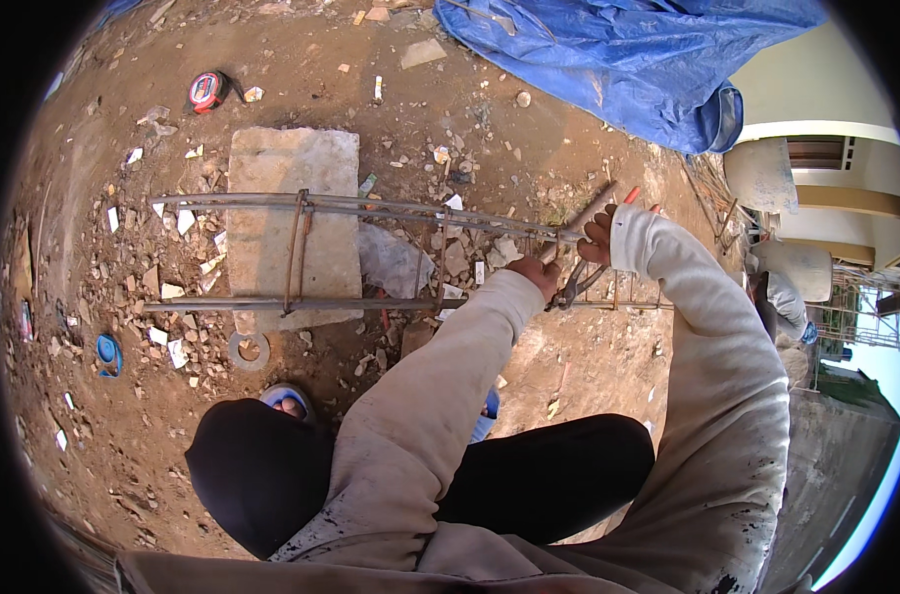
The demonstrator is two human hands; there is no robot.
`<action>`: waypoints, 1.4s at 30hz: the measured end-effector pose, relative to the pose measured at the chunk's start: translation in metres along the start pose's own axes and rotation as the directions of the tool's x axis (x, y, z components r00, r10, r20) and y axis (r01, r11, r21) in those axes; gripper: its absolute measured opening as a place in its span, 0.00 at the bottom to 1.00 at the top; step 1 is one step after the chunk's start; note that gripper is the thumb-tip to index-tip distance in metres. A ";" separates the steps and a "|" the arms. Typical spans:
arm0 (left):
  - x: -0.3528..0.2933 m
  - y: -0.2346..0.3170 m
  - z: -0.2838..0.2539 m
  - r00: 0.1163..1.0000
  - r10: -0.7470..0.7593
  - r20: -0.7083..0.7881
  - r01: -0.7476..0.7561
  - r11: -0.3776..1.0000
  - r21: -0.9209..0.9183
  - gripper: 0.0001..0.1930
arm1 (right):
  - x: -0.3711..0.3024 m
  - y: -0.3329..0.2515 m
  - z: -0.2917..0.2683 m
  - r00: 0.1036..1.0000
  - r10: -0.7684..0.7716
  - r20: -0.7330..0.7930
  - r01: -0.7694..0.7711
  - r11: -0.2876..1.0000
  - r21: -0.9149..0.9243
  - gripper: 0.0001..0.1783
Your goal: The person sits on the ground and uses pliers to twist wire ties around intersecting rebar rods, securing a rectangular rebar cage. The person repositions the cage and continues tying additional intersections before moving the finished cage aside.
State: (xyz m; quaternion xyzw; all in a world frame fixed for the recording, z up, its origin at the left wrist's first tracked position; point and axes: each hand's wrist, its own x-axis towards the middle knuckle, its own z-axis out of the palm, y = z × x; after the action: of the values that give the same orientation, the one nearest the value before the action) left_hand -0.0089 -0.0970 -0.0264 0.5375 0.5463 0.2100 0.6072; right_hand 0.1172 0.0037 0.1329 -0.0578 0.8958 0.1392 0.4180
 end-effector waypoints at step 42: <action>-0.004 -0.003 0.005 0.999 0.048 -0.016 -0.048 0.998 -0.030 0.23 | -0.002 -0.066 -0.074 0.410 0.097 0.907 -0.899 0.209 0.384 0.27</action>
State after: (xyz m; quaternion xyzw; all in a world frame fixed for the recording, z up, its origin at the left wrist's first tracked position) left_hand -0.0068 -0.1037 -0.0281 0.5395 0.5344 0.2369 0.6059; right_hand 0.0793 -0.0816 0.1665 0.5617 0.5264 -0.1823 0.6117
